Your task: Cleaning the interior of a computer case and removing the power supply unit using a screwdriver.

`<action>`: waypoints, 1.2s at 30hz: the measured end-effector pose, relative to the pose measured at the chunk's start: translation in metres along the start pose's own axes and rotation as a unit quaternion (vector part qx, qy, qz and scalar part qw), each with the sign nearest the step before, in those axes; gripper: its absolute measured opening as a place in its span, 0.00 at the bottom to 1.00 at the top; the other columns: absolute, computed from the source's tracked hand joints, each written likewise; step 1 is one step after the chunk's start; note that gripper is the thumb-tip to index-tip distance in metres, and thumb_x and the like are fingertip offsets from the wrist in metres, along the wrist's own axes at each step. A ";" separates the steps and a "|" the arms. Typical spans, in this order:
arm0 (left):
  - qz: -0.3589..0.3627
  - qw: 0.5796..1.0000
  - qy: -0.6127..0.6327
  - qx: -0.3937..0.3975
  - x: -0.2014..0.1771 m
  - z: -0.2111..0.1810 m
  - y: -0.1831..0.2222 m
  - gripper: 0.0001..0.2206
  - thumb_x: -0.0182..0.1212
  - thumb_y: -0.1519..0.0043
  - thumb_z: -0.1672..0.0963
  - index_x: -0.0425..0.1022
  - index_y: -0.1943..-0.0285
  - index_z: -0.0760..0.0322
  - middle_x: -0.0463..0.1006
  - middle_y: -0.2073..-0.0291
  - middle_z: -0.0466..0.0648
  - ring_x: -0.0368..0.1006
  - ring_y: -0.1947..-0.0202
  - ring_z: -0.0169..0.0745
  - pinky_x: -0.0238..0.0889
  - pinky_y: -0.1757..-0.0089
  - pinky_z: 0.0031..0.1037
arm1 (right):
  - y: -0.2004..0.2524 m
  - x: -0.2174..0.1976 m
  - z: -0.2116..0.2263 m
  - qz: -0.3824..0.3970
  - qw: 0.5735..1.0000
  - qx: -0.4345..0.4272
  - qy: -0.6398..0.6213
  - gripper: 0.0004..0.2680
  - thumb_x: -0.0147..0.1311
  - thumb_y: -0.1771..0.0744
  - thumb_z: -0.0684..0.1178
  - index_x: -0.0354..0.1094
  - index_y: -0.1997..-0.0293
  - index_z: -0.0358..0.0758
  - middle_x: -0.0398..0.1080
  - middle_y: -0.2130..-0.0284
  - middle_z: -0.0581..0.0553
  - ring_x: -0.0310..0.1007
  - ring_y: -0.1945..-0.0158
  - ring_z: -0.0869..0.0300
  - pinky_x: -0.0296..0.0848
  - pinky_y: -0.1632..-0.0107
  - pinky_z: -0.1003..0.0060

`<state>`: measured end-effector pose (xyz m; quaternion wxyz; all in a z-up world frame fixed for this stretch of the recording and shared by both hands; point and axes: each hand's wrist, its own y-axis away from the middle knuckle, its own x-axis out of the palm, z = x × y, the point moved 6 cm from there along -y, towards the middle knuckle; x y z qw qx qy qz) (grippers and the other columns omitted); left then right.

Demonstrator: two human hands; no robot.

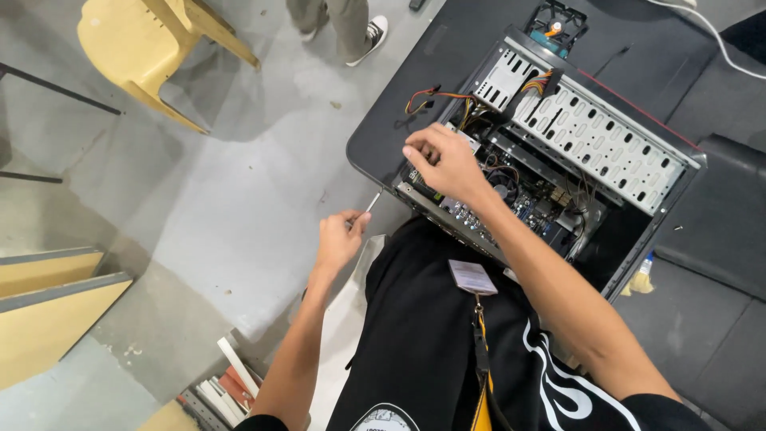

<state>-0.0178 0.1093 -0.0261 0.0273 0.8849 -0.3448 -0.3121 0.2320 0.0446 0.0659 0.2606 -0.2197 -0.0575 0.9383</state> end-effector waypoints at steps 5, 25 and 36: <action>0.013 0.996 -0.081 -0.024 0.036 0.033 0.000 0.08 0.64 0.35 0.55 0.86 0.55 0.61 0.85 0.69 0.53 0.82 0.67 0.53 0.74 0.64 0.34 | 0.020 0.005 0.015 0.078 0.949 -0.183 0.245 0.15 0.61 0.34 0.68 0.74 0.47 0.58 0.64 0.42 0.54 0.57 0.41 0.53 0.55 0.43 0.54; -0.020 0.998 -0.047 -0.044 0.070 0.042 -0.023 0.11 0.61 0.35 0.57 0.82 0.45 0.59 0.84 0.58 0.62 0.80 0.56 0.68 0.77 0.58 0.47 | 0.008 0.004 -0.008 0.046 0.940 -0.198 0.273 0.18 0.64 0.39 0.74 0.70 0.56 0.59 0.61 0.46 0.55 0.53 0.40 0.52 0.51 0.43 0.55; -0.029 0.998 -0.045 -0.041 0.067 0.036 -0.022 0.11 0.60 0.34 0.56 0.82 0.45 0.59 0.83 0.58 0.61 0.79 0.55 0.67 0.76 0.57 0.50 | 0.008 0.001 -0.009 0.049 0.946 -0.180 0.266 0.18 0.66 0.40 0.73 0.71 0.55 0.60 0.61 0.47 0.55 0.53 0.39 0.52 0.51 0.42 0.56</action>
